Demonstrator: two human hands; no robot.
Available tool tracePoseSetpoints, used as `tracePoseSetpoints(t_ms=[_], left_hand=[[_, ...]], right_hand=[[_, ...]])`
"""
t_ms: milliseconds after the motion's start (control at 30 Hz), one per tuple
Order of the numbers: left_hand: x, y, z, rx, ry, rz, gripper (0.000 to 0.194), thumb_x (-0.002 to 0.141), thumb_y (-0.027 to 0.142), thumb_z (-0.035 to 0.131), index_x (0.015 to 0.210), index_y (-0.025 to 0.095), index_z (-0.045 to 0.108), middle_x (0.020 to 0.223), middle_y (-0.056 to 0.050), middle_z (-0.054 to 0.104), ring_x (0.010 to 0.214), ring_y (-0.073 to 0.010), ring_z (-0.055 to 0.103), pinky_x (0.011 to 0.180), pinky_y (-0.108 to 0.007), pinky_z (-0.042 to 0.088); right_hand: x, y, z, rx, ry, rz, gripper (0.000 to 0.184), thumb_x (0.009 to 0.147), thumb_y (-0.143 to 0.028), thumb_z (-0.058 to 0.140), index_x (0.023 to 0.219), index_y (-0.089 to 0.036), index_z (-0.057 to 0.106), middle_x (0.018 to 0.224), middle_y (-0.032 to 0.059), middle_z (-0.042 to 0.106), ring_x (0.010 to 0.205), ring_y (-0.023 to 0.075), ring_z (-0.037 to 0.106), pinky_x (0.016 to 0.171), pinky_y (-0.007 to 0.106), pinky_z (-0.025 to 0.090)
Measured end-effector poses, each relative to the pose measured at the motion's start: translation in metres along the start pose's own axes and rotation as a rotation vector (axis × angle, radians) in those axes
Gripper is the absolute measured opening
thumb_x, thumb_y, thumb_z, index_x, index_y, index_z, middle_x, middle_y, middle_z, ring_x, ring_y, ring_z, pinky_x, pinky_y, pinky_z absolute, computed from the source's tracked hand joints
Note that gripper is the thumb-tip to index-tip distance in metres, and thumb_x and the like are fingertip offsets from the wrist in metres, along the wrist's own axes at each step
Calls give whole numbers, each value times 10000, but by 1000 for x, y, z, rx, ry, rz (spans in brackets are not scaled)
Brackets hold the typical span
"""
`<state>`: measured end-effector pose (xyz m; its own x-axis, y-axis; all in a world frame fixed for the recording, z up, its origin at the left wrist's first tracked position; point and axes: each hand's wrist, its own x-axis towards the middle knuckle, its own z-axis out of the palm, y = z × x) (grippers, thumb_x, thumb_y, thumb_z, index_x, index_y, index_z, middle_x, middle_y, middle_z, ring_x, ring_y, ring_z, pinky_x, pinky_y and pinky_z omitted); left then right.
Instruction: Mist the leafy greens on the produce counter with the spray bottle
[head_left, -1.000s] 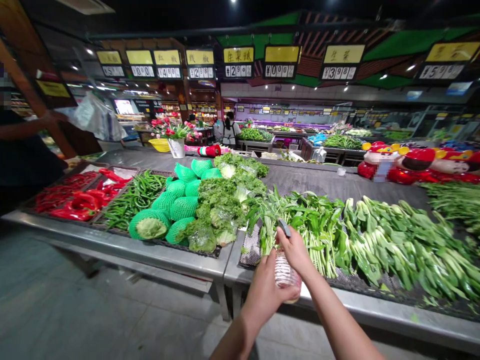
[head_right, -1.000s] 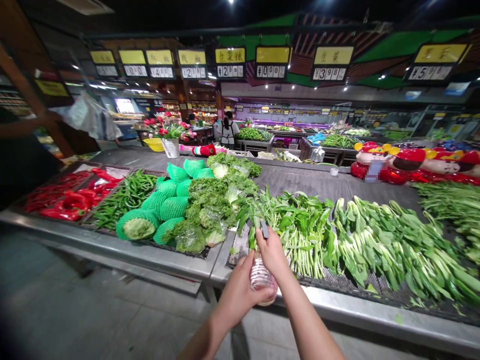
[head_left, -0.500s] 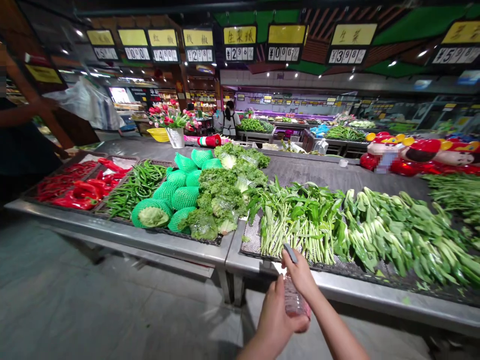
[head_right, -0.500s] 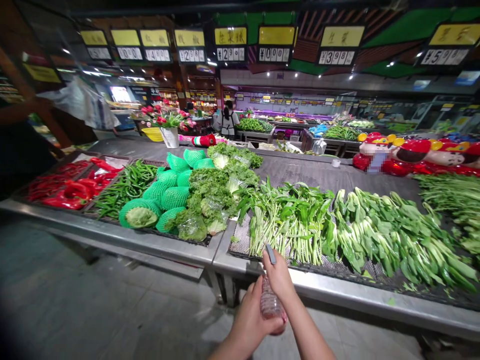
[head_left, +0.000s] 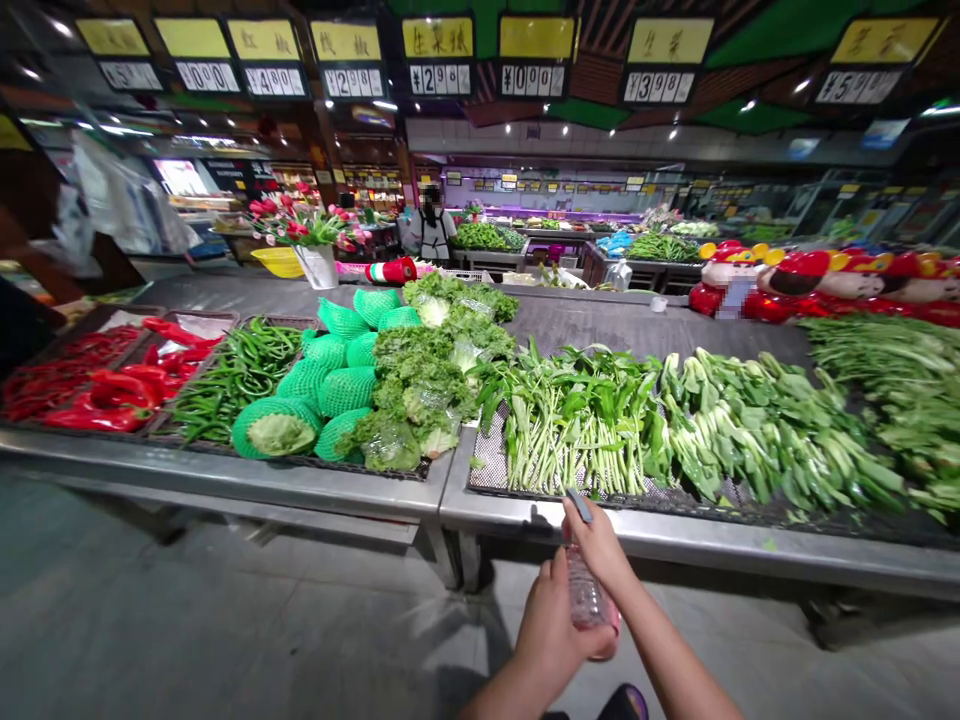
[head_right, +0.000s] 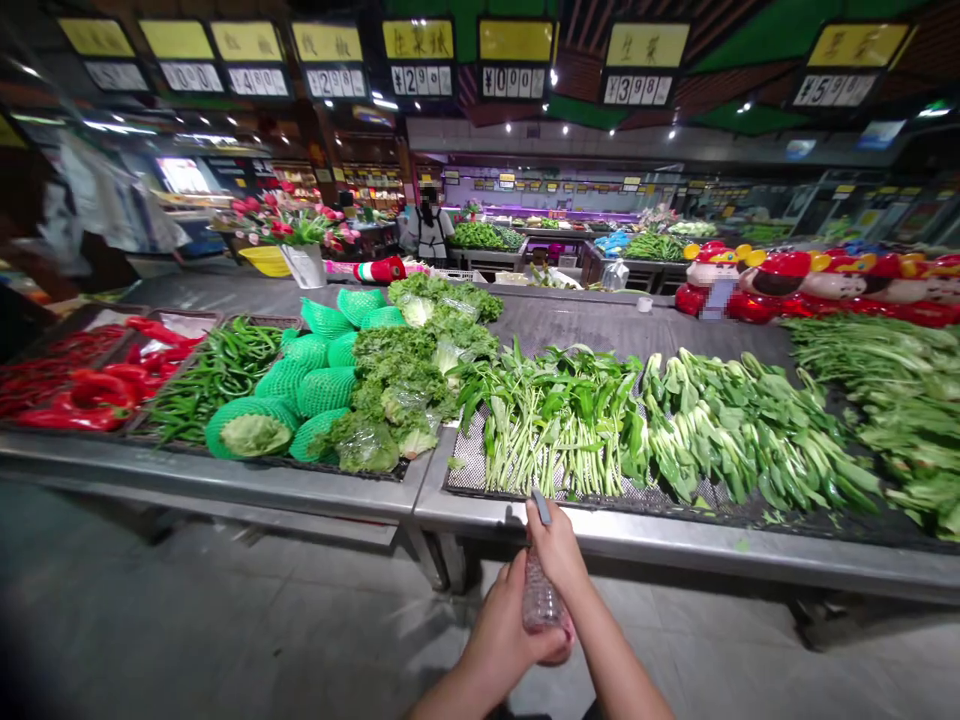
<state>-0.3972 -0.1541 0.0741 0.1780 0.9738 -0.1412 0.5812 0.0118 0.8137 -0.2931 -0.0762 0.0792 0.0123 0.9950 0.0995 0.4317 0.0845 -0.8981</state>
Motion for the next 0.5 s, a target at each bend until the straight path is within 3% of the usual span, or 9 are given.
tracePoseSetpoints(t_ms=[167,267,500], left_hand=[[12,15,1,0,-31,74,951,488,297,751,1301,129,288,1199,-103,450,1099,-253,436,960,-299,329],[20,32,-3,5,-29,122,925,497,307,751,1288,143,299,1193,-99,449,1095,-256,435,957,-309,327],[34,65,-14,46,-20,192,922,503,363,749,1285,144,312,1204,-112,444,1105,-275,431,965,-337,324]], right_hand=[[3,-7,-23,86,86,-27,375,819,-514,432,786,-179,598,743,54,639,681,199,586,632,293,435],[9,-20,-38,84,137,-59,380,828,-506,427,858,-175,611,746,50,631,645,190,570,593,289,430],[23,-50,-67,19,208,-107,395,852,-504,401,683,-193,578,620,16,584,544,156,518,574,277,408]])
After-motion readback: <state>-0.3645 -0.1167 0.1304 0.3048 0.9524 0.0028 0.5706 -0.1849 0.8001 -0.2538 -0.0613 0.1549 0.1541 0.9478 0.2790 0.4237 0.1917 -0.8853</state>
